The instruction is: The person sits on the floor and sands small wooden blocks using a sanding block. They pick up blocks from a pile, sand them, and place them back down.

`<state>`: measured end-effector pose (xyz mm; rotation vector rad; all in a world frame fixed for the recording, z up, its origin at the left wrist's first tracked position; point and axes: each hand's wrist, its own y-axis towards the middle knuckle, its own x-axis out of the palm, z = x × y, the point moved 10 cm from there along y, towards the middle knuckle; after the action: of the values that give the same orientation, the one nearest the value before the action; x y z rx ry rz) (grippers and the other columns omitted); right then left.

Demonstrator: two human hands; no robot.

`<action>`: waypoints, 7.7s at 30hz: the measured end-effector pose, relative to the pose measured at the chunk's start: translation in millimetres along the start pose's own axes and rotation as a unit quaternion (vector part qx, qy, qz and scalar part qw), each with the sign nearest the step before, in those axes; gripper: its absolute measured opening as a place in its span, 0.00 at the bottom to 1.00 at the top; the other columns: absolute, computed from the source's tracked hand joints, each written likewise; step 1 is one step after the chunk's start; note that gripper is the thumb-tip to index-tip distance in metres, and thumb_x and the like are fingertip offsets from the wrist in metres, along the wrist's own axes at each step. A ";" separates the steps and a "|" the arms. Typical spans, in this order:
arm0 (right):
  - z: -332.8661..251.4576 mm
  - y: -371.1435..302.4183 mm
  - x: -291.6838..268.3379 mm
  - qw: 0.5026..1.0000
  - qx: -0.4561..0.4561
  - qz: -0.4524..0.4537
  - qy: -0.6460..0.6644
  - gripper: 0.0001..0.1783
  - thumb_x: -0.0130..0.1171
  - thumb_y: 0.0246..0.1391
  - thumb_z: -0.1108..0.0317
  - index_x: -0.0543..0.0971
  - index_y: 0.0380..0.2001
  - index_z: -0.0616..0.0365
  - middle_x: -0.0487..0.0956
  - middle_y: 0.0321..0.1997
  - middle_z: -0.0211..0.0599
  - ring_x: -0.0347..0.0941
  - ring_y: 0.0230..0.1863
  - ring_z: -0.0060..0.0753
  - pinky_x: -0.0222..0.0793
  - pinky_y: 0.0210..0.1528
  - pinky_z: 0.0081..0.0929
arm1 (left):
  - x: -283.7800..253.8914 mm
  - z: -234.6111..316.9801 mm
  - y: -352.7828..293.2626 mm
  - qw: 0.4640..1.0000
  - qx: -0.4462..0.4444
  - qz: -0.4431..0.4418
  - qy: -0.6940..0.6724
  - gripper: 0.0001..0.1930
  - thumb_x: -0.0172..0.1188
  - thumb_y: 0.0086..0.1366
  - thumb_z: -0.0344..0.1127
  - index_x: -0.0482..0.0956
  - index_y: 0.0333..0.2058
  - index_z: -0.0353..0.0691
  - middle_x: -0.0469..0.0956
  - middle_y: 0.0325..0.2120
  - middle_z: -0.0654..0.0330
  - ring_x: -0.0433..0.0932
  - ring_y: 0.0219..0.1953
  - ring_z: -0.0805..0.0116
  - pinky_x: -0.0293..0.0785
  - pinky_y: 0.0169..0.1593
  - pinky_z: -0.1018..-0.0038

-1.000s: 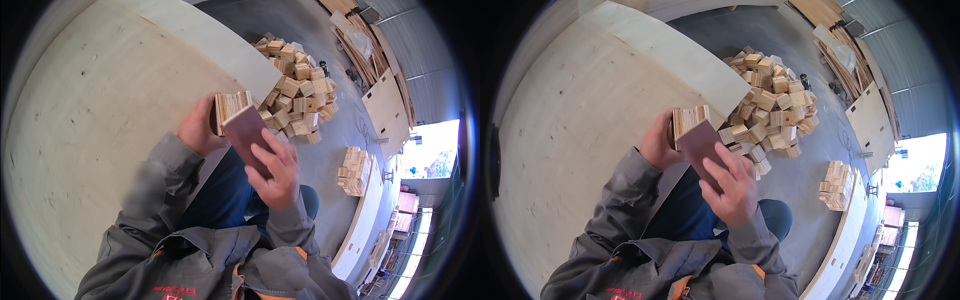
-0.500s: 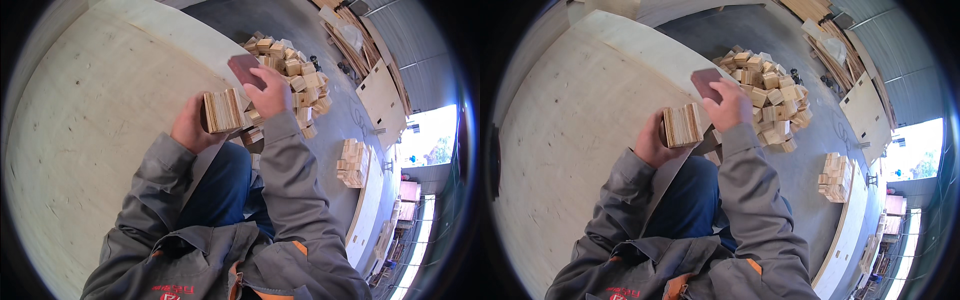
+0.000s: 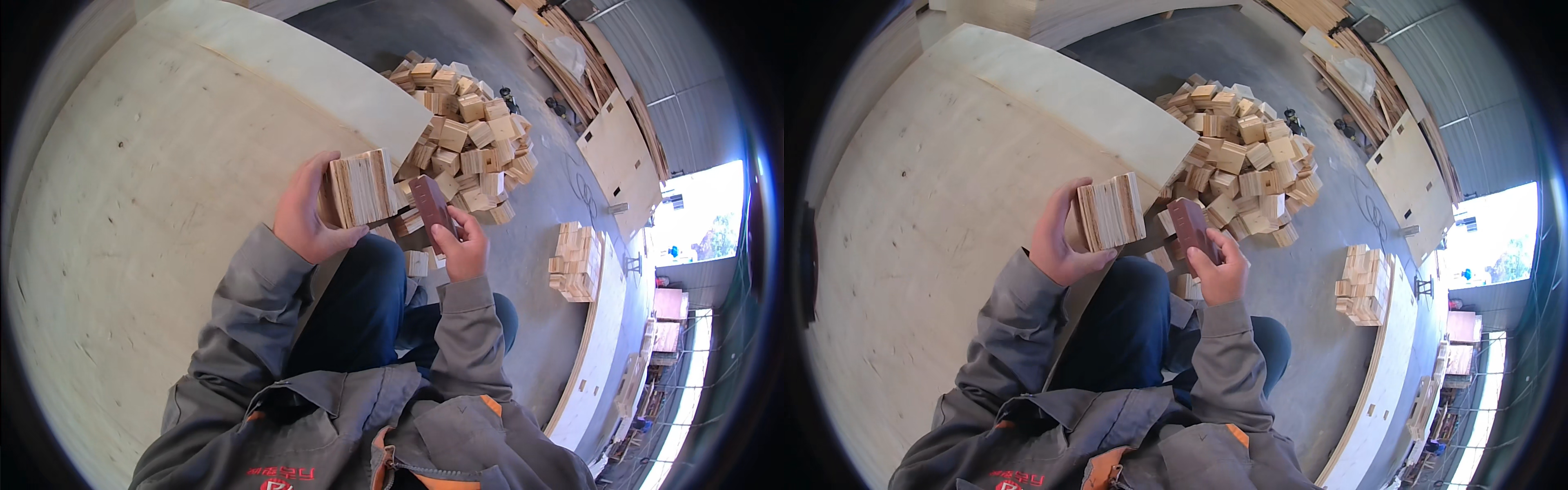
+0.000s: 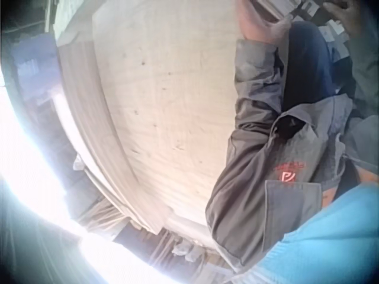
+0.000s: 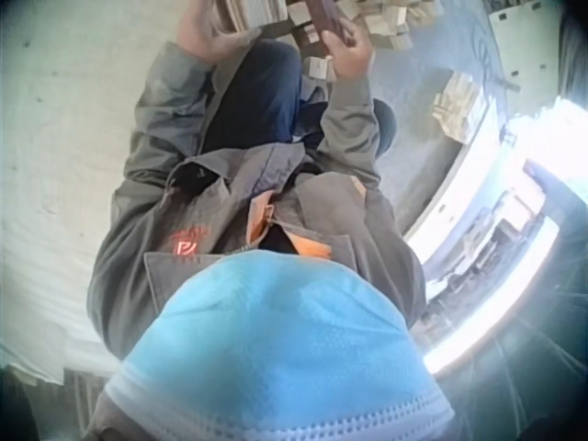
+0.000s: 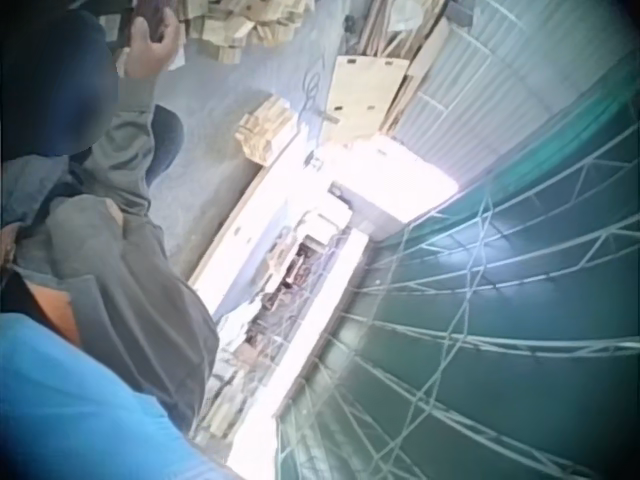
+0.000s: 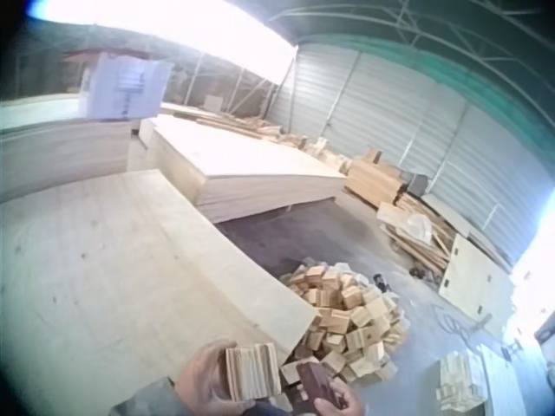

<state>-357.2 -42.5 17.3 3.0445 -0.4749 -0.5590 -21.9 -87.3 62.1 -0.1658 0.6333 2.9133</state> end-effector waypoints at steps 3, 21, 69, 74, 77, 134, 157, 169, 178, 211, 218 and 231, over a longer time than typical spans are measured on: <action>-4.8 -1.9 -2.4 1.000 -0.012 0.011 0.024 0.28 0.78 0.59 0.69 0.85 0.60 0.68 0.89 0.55 0.43 0.87 0.50 0.29 0.85 0.52 0.30 | -6.4 23.8 -0.8 0.981 0.099 0.061 0.158 0.57 0.86 0.45 0.27 0.65 0.75 0.36 0.66 0.74 0.41 0.65 0.79 0.38 0.66 0.80 0.49; -127.2 -47.3 23.1 0.975 -0.216 0.025 -0.054 0.27 0.80 0.58 0.68 0.85 0.59 0.61 0.81 0.71 0.55 0.81 0.67 0.51 0.76 0.70 0.43 | -1.8 -15.3 -9.0 0.996 -0.008 0.092 -0.005 0.72 0.91 0.49 0.29 0.44 0.83 0.36 0.61 0.77 0.39 0.67 0.79 0.44 0.73 0.76 0.51; -185.8 -22.8 114.0 0.889 -0.363 -0.015 -0.278 0.26 0.78 0.54 0.66 0.88 0.58 0.52 0.81 0.68 0.50 0.80 0.63 0.60 0.76 0.67 0.53 | -11.1 -16.9 -3.9 0.994 -0.015 0.095 0.061 0.51 0.88 0.47 0.37 0.70 0.68 0.34 0.82 0.54 0.42 0.83 0.58 0.41 0.82 0.61 0.55; -185.9 -83.6 85.6 0.874 -0.374 -0.047 -0.308 0.29 0.80 0.49 0.70 0.88 0.58 0.53 0.80 0.70 0.51 0.79 0.62 0.57 0.76 0.65 0.51 | -9.4 -20.3 -8.3 0.992 -0.040 0.101 0.068 0.50 0.88 0.48 0.37 0.70 0.68 0.35 0.82 0.54 0.42 0.83 0.58 0.40 0.82 0.61 0.55; -186.7 -79.1 88.4 0.871 -0.380 -0.036 -0.310 0.28 0.80 0.48 0.70 0.89 0.56 0.52 0.80 0.71 0.48 0.79 0.62 0.56 0.76 0.65 0.51 | -8.0 -15.7 -6.2 0.989 -0.044 0.096 0.099 0.51 0.88 0.48 0.37 0.69 0.69 0.35 0.81 0.55 0.42 0.83 0.58 0.40 0.82 0.61 0.55; -211.6 -45.1 154.8 0.855 -0.365 -0.001 -0.368 0.26 0.78 0.54 0.64 0.89 0.58 0.52 0.80 0.69 0.47 0.77 0.66 0.58 0.73 0.69 0.53 | -6.6 -17.9 -1.7 0.993 -0.011 0.104 0.054 0.46 0.87 0.49 0.41 0.73 0.64 0.36 0.83 0.51 0.42 0.83 0.55 0.39 0.82 0.57 0.54; -202.1 -67.5 131.3 0.842 -0.395 -0.002 -0.367 0.29 0.80 0.51 0.66 0.88 0.59 0.51 0.77 0.71 0.47 0.76 0.60 0.58 0.75 0.62 0.53 | -1.0 -23.5 -2.7 0.992 -0.022 0.079 0.094 0.53 0.88 0.44 0.36 0.70 0.69 0.38 0.82 0.55 0.42 0.83 0.57 0.37 0.81 0.61 0.52; -205.1 -43.7 159.9 0.842 -0.393 0.045 -0.367 0.23 0.75 0.56 0.60 0.89 0.55 0.45 0.78 0.70 0.42 0.78 0.61 0.56 0.75 0.64 0.54 | 4.3 -42.4 -5.2 0.996 -0.027 0.074 -0.047 0.47 0.87 0.55 0.32 0.68 0.69 0.34 0.83 0.59 0.47 0.85 0.60 0.53 0.82 0.62 0.60; -201.1 -47.5 144.3 0.859 -0.362 0.013 -0.362 0.26 0.76 0.56 0.62 0.88 0.59 0.52 0.79 0.68 0.50 0.78 0.61 0.57 0.74 0.65 0.52 | 24.7 -36.6 0.8 0.971 -0.034 0.014 -0.237 0.26 0.65 0.78 0.31 0.68 0.70 0.40 0.78 0.65 0.49 0.77 0.68 0.60 0.77 0.70 0.59; -186.9 -80.0 102.6 0.864 -0.370 0.022 -0.342 0.23 0.75 0.54 0.64 0.88 0.55 0.51 0.80 0.66 0.46 0.78 0.58 0.54 0.73 0.57 0.54 | 38.5 -58.6 -10.8 0.966 -0.078 -0.028 -0.244 0.55 0.80 0.51 0.14 0.61 0.76 0.45 0.73 0.70 0.50 0.77 0.69 0.55 0.83 0.67 0.56; -217.9 -9.3 172.5 0.856 -0.377 0.011 -0.354 0.22 0.75 0.55 0.63 0.91 0.54 0.46 0.81 0.67 0.39 0.78 0.61 0.53 0.76 0.64 0.53 | -1.5 -20.5 -0.4 0.998 -0.036 0.052 -0.024 0.48 0.88 0.52 0.35 0.69 0.68 0.35 0.83 0.56 0.47 0.85 0.59 0.52 0.82 0.60 0.60; -196.0 -92.7 90.2 0.851 -0.363 -0.035 -0.378 0.28 0.80 0.47 0.71 0.90 0.56 0.52 0.78 0.72 0.48 0.77 0.63 0.55 0.73 0.67 0.49 | 3.4 -17.1 -3.7 0.988 -0.023 0.062 0.137 0.53 0.88 0.48 0.28 0.66 0.70 0.34 0.82 0.56 0.49 0.85 0.60 0.59 0.82 0.62 0.64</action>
<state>-181.4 10.5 163.8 2.0320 -0.0860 -1.5314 -23.3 -90.8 44.6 -0.5597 0.6373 3.0525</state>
